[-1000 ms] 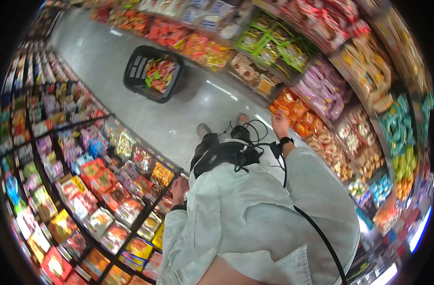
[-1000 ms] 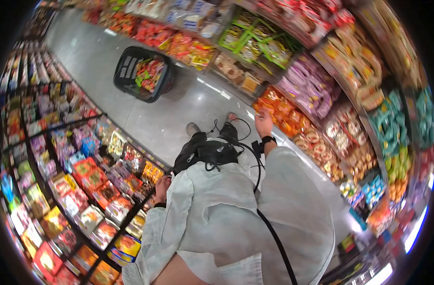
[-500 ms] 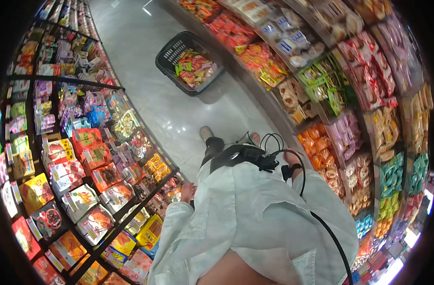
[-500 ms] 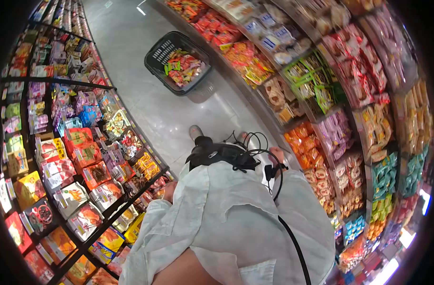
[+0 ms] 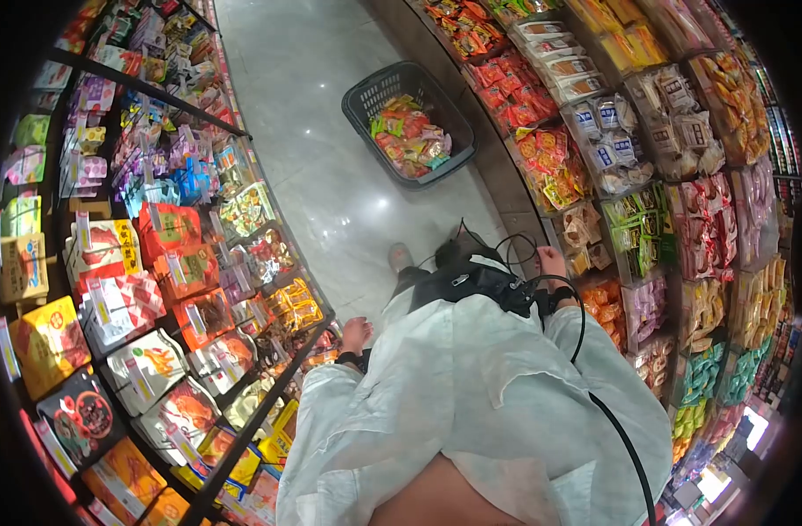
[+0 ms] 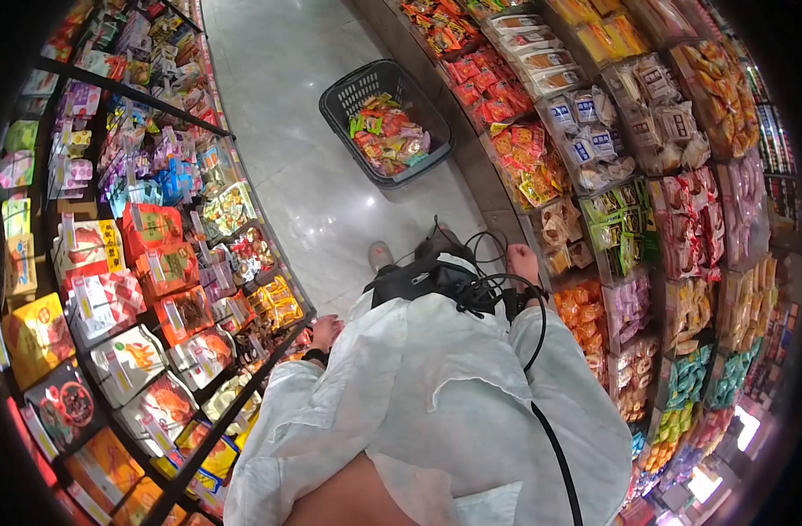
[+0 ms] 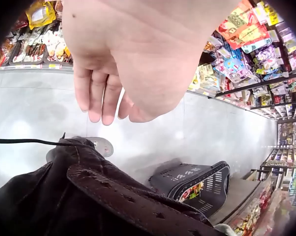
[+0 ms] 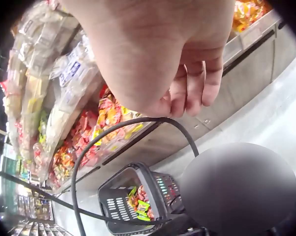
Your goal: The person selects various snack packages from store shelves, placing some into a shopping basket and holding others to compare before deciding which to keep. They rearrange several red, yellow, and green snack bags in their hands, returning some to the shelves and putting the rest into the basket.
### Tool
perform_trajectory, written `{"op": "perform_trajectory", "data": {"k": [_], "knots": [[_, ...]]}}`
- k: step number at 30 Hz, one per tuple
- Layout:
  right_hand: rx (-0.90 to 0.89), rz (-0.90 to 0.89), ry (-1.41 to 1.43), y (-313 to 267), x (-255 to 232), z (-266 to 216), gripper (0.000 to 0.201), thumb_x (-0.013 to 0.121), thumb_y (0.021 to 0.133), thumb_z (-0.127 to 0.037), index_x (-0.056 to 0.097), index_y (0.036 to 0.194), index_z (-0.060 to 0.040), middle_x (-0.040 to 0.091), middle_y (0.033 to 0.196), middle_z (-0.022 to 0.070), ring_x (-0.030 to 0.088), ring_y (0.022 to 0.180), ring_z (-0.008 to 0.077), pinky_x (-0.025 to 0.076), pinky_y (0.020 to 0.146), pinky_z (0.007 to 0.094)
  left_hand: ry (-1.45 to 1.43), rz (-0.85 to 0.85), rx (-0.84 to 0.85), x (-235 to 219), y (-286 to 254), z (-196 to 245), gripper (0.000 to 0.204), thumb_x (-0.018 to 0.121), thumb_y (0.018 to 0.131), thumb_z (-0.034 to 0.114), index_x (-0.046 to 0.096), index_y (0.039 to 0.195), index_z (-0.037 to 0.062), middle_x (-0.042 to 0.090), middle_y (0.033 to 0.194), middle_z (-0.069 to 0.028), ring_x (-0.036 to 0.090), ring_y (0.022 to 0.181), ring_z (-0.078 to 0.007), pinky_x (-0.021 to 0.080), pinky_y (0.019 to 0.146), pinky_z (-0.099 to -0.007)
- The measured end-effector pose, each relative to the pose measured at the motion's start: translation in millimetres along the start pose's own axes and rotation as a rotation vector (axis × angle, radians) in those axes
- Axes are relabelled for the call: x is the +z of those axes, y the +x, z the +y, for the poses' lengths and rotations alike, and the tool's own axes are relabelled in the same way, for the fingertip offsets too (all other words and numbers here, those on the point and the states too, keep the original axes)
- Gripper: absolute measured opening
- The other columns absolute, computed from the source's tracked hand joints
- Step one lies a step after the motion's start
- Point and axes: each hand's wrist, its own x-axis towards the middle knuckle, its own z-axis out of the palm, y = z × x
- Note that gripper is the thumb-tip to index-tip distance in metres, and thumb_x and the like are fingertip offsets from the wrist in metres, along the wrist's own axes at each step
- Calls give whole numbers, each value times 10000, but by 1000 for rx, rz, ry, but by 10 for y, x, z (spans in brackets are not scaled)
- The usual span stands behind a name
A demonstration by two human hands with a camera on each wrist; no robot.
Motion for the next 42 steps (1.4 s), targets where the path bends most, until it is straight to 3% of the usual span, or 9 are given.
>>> {"op": "perform_trajectory", "data": {"k": [1,5,14,19,20,25,29,35,42], "knots": [[-12,-9,-26,25,66,-176,158,628,942,-185,677,977,-39,652,739,21,594,607,101,477,540,252,-25,10,-36,-5,87,43,160,547,936,200,610,1017,77,653,782,-58,625,625,-172,505,541,-294],[-54,-69,-86,320,312,-609,158,629,960,-188,669,999,-40,637,750,8,596,608,104,484,541,253,769,-109,649,-193,561,169,188,568,925,202,612,1038,58,657,800,-66,628,642,-174,518,556,-305],[68,-289,-56,2212,863,-1034,168,595,967,-145,640,1094,-45,611,790,-12,584,650,101,485,555,261,126,23,32,259,468,1848,265,581,950,259,616,1091,37,652,856,-56,623,738,-149,523,653,-295],[-140,-368,-250,2748,1342,-2418,226,610,897,-100,638,1112,-37,636,851,5,614,767,108,503,694,264,584,121,260,545,1004,2921,370,626,930,331,644,1147,32,680,883,-65,631,765,-140,517,698,-299],[-161,-374,-256,2822,1457,-2648,244,623,876,-101,650,1109,-35,658,866,24,626,790,117,508,727,272,721,124,103,843,935,3402,518,655,896,388,616,1247,8,720,991,-144,681,921,-233,525,854,-348],[-209,-552,-449,3200,2126,-3122,256,650,822,-100,647,1073,-47,685,867,59,669,810,164,532,766,307,1257,-38,292,1474,2100,4257,888,709,800,591,442,1479,86,530,1374,-310,493,1311,-451,438,1068,-477],[-200,-606,-578,3825,3003,-2797,340,686,809,-127,617,1134,-53,688,924,95,675,837,198,541,767,335,1447,105,170,1989,2707,4459,1142,799,670,567,206,1584,229,296,1512,-345,383,1346,-541,419,1072,-545],[-536,-390,-763,5048,4683,-1355,461,722,768,-154,585,1201,-71,640,1134,188,629,1082,356,514,909,457,1627,169,570,2214,2965,4687,778,759,687,367,498,1384,142,437,1413,-267,455,1264,-477,432,1012,-575],[-284,-289,-1026,5843,5892,-1190,856,820,701,-312,403,1436,-178,402,1460,195,398,1356,456,372,1112,540,1681,97,715,2069,3095,4751,495,736,739,306,628,1190,134,510,1348,-223,478,1241,-440,426,1023,-542]]}}
